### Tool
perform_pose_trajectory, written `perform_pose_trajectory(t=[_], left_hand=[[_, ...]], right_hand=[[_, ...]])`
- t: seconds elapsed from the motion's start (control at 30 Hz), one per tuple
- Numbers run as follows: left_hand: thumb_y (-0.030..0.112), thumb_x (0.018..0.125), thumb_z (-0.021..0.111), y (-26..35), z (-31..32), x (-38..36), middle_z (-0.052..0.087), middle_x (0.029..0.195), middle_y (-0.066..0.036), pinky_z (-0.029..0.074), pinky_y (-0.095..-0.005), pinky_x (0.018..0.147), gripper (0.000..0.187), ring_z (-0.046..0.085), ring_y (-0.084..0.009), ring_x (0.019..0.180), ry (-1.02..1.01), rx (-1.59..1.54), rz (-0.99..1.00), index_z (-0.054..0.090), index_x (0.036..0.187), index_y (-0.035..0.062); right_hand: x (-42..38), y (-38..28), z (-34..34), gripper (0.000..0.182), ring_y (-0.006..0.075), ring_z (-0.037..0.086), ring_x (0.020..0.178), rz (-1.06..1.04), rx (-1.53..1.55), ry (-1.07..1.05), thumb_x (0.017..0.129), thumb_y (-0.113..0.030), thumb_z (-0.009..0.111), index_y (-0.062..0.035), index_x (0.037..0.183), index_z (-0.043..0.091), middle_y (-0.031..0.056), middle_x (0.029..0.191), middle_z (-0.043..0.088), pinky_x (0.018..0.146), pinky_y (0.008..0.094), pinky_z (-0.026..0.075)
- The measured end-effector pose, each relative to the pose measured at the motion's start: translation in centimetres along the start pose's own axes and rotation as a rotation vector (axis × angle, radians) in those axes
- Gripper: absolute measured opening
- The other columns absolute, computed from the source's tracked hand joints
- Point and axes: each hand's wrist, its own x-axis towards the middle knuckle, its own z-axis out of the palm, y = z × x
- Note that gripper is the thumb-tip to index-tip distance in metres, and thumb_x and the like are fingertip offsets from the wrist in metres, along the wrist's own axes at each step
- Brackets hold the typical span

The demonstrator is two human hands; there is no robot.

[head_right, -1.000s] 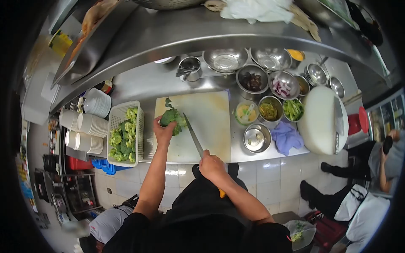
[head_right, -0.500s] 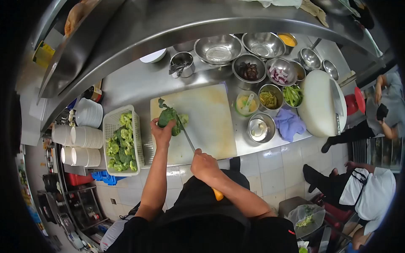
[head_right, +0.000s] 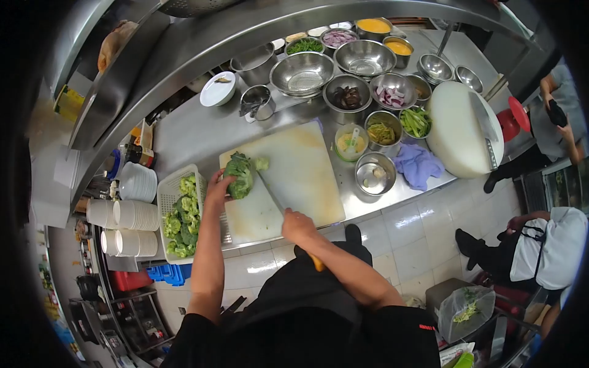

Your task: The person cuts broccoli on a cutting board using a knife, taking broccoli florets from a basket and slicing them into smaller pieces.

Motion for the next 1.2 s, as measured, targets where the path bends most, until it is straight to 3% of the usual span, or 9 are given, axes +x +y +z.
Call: perform_pose_trajectory(t=[0.27,0.47,0.6,0.67,0.77,0.83,0.97,1.07,1.2], left_hand=[[0.019,0.065,0.084,-3.4,-0.2,2.6,0.066,0.108,-0.014,0.057,-0.0336,0.068,0.06,0.069,-0.0215,0.082,-0.008,0.354,0.329,0.062,0.119,0.007],[0.029,0.058,0.086,-4.2,0.9,1.7,0.059,0.11,-0.016,0.053,-0.0397,0.087,0.066,0.063,-0.0299,0.099,0.213,0.621,0.401,0.063,0.117,0.0118],[0.029,0.058,0.084,-3.9,1.6,0.2,0.055,0.115,-0.018,0.049,-0.0414,0.095,0.066,0.057,-0.0335,0.109,0.173,0.678,0.467,0.062,0.118,0.0134],[0.027,0.059,0.084,-3.3,1.5,-0.1,0.054,0.115,-0.018,0.049,-0.0415,0.095,0.066,0.056,-0.0336,0.11,0.194,0.714,0.482,0.061,0.118,0.0127],[0.017,0.059,0.085,-2.9,0.2,-0.3,0.052,0.126,-0.022,0.046,-0.0429,0.102,0.069,0.052,-0.036,0.12,-0.006,0.7,0.603,0.057,0.122,0.0124],[0.008,0.059,0.084,-3.5,-1.5,-0.2,0.046,0.139,-0.024,0.042,-0.0431,0.107,0.071,0.048,-0.0362,0.129,-0.126,0.694,0.826,0.052,0.122,0.0125],[0.007,0.06,0.086,-4.8,-4.0,-0.6,0.037,0.149,-0.025,0.039,-0.0417,0.11,0.071,0.046,-0.0353,0.134,-0.192,0.579,0.71,0.048,0.12,0.0108],[0.014,0.064,0.087,-5.3,-3.2,-1.8,0.049,0.139,-0.024,0.045,-0.0401,0.103,0.067,0.056,-0.0314,0.122,0.04,0.549,0.667,0.047,0.117,0.0084],[0.025,0.069,0.086,-3.2,-1.5,-1.6,0.063,0.115,-0.021,0.051,-0.038,0.09,0.064,0.064,-0.0277,0.101,0.058,0.548,0.503,0.049,0.117,0.0066]], right_hand=[[-5.4,-1.9,-3.8,0.024,0.0438,0.069,0.091,-0.054,-0.085,-0.047,0.087,-0.004,0.047,0.009,0.105,0.056,0.03,0.092,0.069,0.081,0.0504,0.055],[-4.7,-1.0,-2.5,0.024,0.0436,0.069,0.09,-0.1,-0.031,-0.019,0.085,-0.002,0.049,0.0105,0.104,0.056,0.0322,0.094,0.068,0.079,0.0501,0.055],[-2.0,0.9,0.7,0.024,0.0428,0.069,0.091,-0.103,-0.011,-0.042,0.085,-0.004,0.05,0.0093,0.104,0.057,0.0315,0.094,0.068,0.079,0.0499,0.055],[-1.3,1.4,1.1,0.026,0.041,0.07,0.079,-0.113,-0.023,-0.059,0.09,-0.01,0.049,0.0106,0.105,0.055,0.0293,0.085,0.068,0.074,0.0487,0.056],[-1.3,0.7,-2.8,0.026,0.0344,0.069,0.062,0.045,0.176,-0.308,0.091,-0.012,0.05,0.0097,0.106,0.055,0.0236,0.075,0.068,0.064,0.044,0.057],[-2.2,0.6,-4.9,0.027,0.036,0.07,0.068,0.067,0.186,-0.256,0.09,-0.012,0.051,0.0094,0.106,0.057,0.0244,0.083,0.069,0.07,0.0444,0.057],[-4.0,1.1,-4.0,0.027,0.0399,0.071,0.082,-0.012,0.088,-0.076,0.088,-0.011,0.052,0.0086,0.104,0.059,0.0273,0.091,0.07,0.078,0.0465,0.056],[-4.7,0.8,-2.2,0.026,0.0415,0.07,0.087,-0.097,-0.002,-0.062,0.088,-0.01,0.05,0.0091,0.104,0.059,0.0285,0.092,0.069,0.079,0.0476,0.055],[-5.1,0.4,-1.5,0.026,0.0444,0.068,0.092,-0.114,0.03,-0.049,0.087,-0.005,0.049,0.0098,0.106,0.056,0.0316,0.094,0.068,0.082,0.0496,0.054]])
